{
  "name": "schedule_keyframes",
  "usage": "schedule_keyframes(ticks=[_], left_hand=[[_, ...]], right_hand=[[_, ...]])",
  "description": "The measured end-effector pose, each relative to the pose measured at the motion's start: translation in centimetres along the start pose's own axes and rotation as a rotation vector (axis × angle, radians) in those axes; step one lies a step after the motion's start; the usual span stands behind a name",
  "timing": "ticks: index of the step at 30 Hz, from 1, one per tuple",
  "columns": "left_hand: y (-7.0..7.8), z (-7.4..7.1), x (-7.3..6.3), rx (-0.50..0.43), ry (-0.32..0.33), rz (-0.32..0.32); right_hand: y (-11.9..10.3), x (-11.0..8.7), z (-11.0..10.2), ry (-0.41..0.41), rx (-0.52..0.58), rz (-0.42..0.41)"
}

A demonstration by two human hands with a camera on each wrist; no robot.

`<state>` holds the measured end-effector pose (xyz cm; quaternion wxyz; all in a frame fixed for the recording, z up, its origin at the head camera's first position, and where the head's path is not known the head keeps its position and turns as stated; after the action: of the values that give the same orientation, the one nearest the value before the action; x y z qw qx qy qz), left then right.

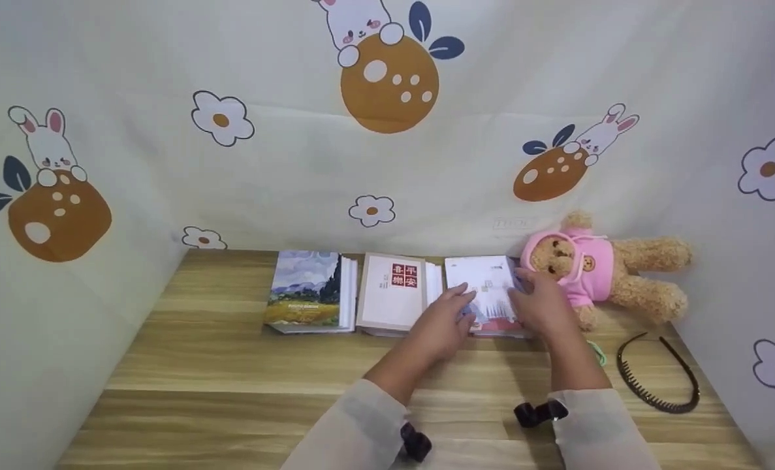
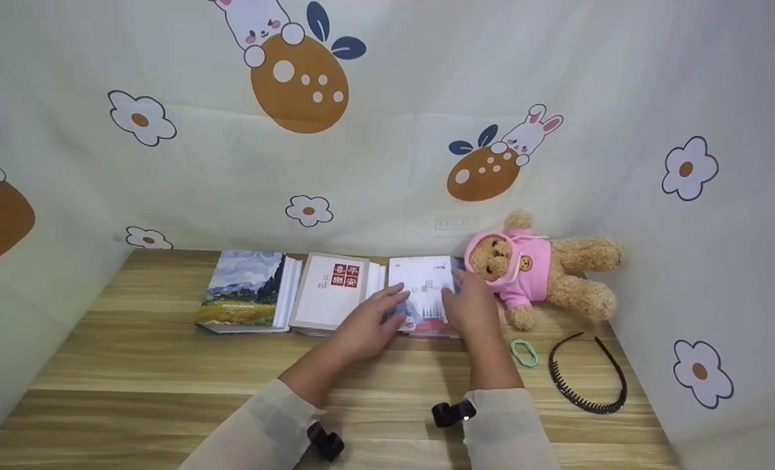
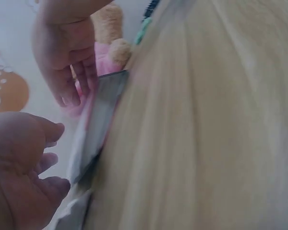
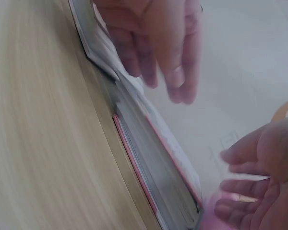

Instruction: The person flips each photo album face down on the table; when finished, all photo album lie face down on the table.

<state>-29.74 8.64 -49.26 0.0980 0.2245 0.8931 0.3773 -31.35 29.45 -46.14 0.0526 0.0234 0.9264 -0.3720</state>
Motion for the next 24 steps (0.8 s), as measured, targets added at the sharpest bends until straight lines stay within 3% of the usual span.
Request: schedule_keyframes(ticks=[3,6,10,12,18,24], left_hand=[[-1.2,-2.4,-1.7,-0.062,0.05,-0.005],[-3.2,-5.1,-3.3,-0.099,0.152,-0.023],[-6.2,-8.0,-5.1,-0.129,0.307,-0.056],[-7.6,-9.0,-5.8,-0.126,0.352,-0.085],[-10.1,-10.7,-6.8,-0.165,0.389,-0.188],[-10.3,-10.5,-6.6,-0.226,0.375,-0.222]], right_hand=[[-1.5,-0.3,0.9,0.03,0.057,-0.095],[-3.2,-0.4,2.2,0.017,0.14,-0.175],[-5.5,0.0,4.2,-0.006,0.226,-0.23],[-6.6,0.3,5.2,-0.015,0.249,-0.247],[-9.4,0.6,8.2,-0.047,0.293,-0.268],[-9.7,0.6,10.3,-0.074,0.309,-0.259]])
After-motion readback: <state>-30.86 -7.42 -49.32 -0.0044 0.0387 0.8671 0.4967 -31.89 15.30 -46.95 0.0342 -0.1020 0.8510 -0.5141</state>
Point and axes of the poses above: each hand's wrist, its own x-axis towards the middle knuckle, its own z-axis out of the palm, y = z × x, the point moved 3 cm from there along x, towards the middle knuckle, and after that the axes turned 6 degrees about -y, right-handed, at the moved point
